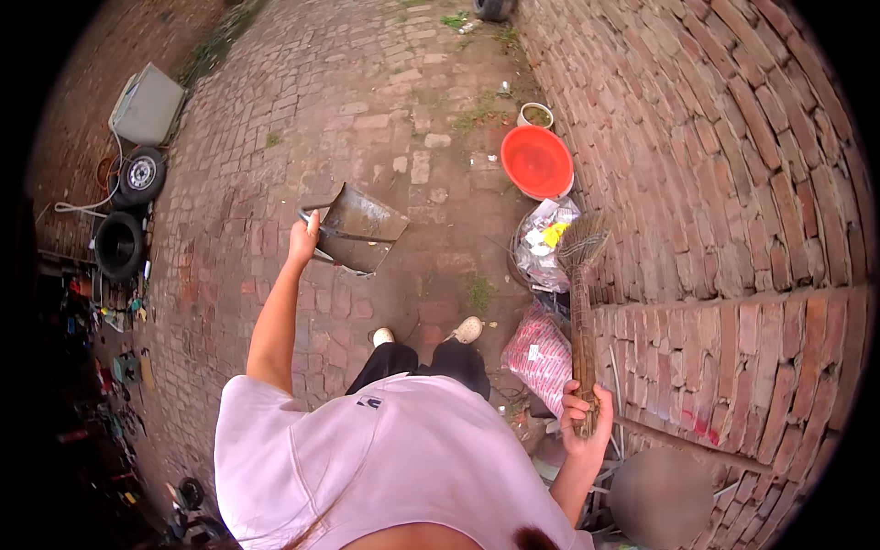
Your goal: The person sweeps debris into a dustpan inside a cluttered workshop and carries it outside. They then pick up a yellow air filter and a small box, open the box, and remove a black object.
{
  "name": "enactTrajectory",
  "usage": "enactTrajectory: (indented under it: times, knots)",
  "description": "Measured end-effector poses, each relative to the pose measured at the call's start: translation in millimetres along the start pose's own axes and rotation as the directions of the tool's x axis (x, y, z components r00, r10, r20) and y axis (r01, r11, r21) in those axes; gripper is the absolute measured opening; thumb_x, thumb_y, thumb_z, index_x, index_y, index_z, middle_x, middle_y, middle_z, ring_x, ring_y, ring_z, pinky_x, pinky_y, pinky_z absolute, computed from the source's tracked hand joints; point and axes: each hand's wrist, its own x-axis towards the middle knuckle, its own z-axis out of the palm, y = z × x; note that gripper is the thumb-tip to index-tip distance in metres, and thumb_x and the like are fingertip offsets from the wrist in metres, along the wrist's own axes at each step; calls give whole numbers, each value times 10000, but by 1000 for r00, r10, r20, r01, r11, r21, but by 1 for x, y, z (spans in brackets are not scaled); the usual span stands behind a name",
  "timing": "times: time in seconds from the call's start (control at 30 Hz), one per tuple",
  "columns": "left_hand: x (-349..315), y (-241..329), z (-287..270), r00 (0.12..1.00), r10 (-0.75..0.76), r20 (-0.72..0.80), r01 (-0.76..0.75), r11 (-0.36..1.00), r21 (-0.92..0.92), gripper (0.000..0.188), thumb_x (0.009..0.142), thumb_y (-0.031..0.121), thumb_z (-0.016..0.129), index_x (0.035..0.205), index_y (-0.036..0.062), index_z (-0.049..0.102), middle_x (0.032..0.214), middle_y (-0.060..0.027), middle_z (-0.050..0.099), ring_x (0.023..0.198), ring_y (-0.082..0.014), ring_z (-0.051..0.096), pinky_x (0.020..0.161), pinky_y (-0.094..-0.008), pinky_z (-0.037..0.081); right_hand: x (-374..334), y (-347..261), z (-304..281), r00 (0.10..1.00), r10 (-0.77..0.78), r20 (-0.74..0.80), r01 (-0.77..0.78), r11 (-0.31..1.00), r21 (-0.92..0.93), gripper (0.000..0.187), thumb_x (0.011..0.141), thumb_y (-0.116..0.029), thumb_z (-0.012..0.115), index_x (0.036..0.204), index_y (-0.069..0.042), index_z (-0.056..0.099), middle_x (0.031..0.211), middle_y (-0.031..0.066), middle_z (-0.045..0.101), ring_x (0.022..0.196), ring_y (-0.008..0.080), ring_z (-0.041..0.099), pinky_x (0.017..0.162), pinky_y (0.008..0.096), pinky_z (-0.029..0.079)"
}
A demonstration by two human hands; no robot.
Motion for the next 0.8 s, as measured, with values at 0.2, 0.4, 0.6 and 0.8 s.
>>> enactTrajectory:
  times: [0.2,0.4,0.6,0.8]
  knots:
    - [-163,-166,-77,847,-448,-286,407,893,-192,592,846,452,491,666,-107,564,627,-273,557,628,-375,587,611,-442,426,70,85,63,983,66,173,-96,981,171,312,814,-91,565,996,73,371,855,115,454,675,118,510,570,216,493]
    - [-345,-333,-111,439,-808,-393,665,587,-462,522,740,410,536,708,-109,588,688,-285,577,726,-378,605,702,-429,445,137,240,67,942,-20,336,145,924,-353,327,812,-46,565,1044,106,391,807,110,474,712,145,527,631,222,527]
    - [-476,-386,-192,94,-937,-336,633,317,-706,492,701,426,571,604,-55,599,580,-205,581,583,-292,599,598,-401,448,188,420,49,916,42,398,244,730,-639,175,800,-38,580,929,36,486,802,82,504,719,143,531,647,227,529]
    - [-581,-484,-180,-294,-928,-229,379,106,-919,466,708,369,573,599,-84,571,550,-186,566,556,-266,574,584,-405,436,214,604,37,838,545,-3,-432,662,-612,203,768,-13,592,886,36,435,794,90,471,681,145,515,636,218,535]
